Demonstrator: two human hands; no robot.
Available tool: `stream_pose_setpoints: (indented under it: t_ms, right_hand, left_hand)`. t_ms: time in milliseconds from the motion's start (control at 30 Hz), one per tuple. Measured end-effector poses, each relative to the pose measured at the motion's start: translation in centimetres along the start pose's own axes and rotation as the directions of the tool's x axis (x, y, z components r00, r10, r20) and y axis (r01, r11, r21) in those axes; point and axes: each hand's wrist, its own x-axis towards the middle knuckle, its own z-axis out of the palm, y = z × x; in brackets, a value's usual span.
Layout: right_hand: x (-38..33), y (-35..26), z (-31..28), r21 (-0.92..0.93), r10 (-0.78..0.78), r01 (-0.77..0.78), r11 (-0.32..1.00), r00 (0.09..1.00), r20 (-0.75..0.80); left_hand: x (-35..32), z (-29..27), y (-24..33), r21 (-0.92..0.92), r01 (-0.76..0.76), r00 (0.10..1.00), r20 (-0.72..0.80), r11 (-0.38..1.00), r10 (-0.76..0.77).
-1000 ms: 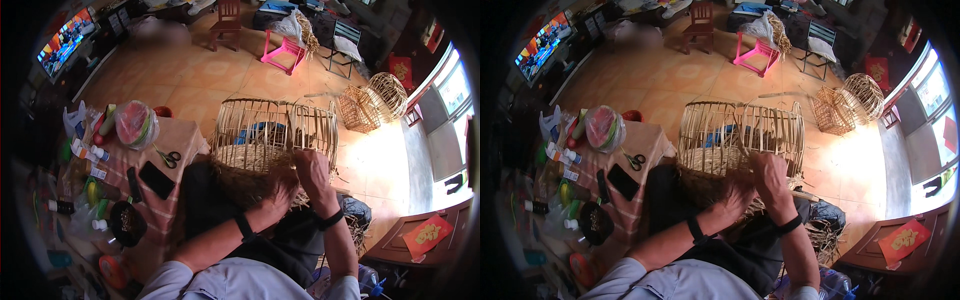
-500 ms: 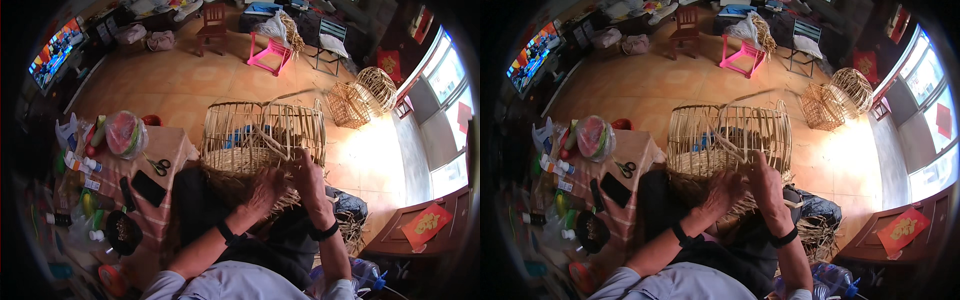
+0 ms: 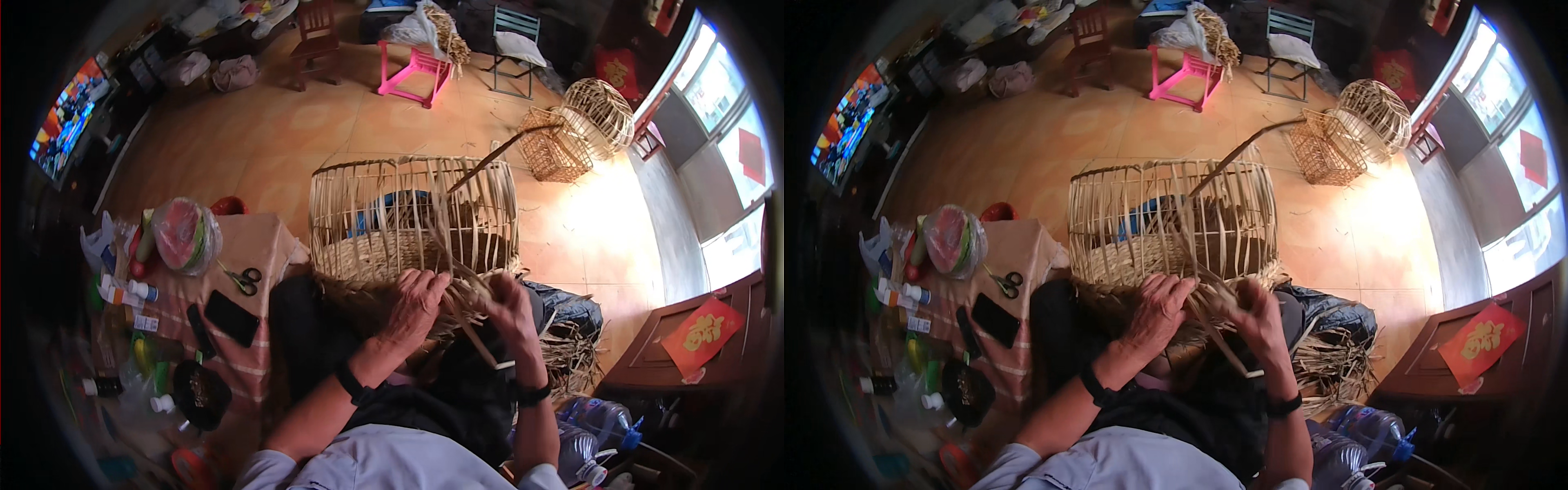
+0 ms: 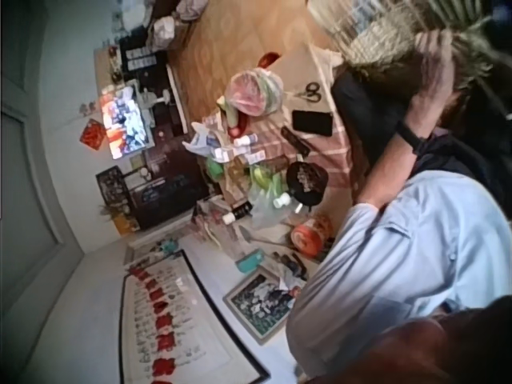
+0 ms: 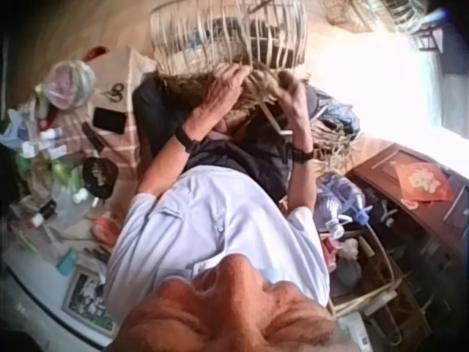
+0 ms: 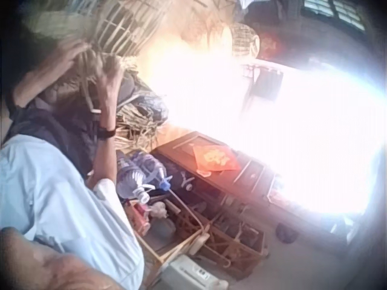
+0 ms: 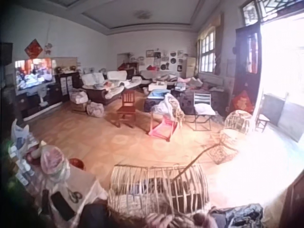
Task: The person is weaving a bamboo basket by interlocking thin strips of bamboo.
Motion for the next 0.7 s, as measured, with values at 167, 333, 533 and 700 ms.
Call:
stream_pose_setpoints:
  t_ms: [167,333,533,700]
  right_hand:
    - [5.6,-0.2,0.2,-0.616,-0.397,0.116,0.779,0.851,-0.343]
    - [5.6,0.5,0.7,-0.695,-0.283,0.048,0.717,0.932,-0.228]
    - [5.9,1.3,-0.6,-0.723,-0.526,0.194,0.663,0.809,-0.264]
    - [7.3,3.1,-2.3,-0.28,-0.276,0.192,0.941,0.913,-0.3]
  left_hand:
    - [0.4,0.0,0.3,-0.056,0.018,1.0,-0.013,0.998,-0.019]
    - [0.2,-0.2,0.4,-0.028,0.06,0.998,0.023,0.998,-0.06]
    - [0.1,0.2,0.3,-0.008,0.038,0.999,0.008,0.999,-0.038]
    - [-0.1,0.0,0.1,-0.006,0.023,1.0,-0.013,1.0,-0.024]
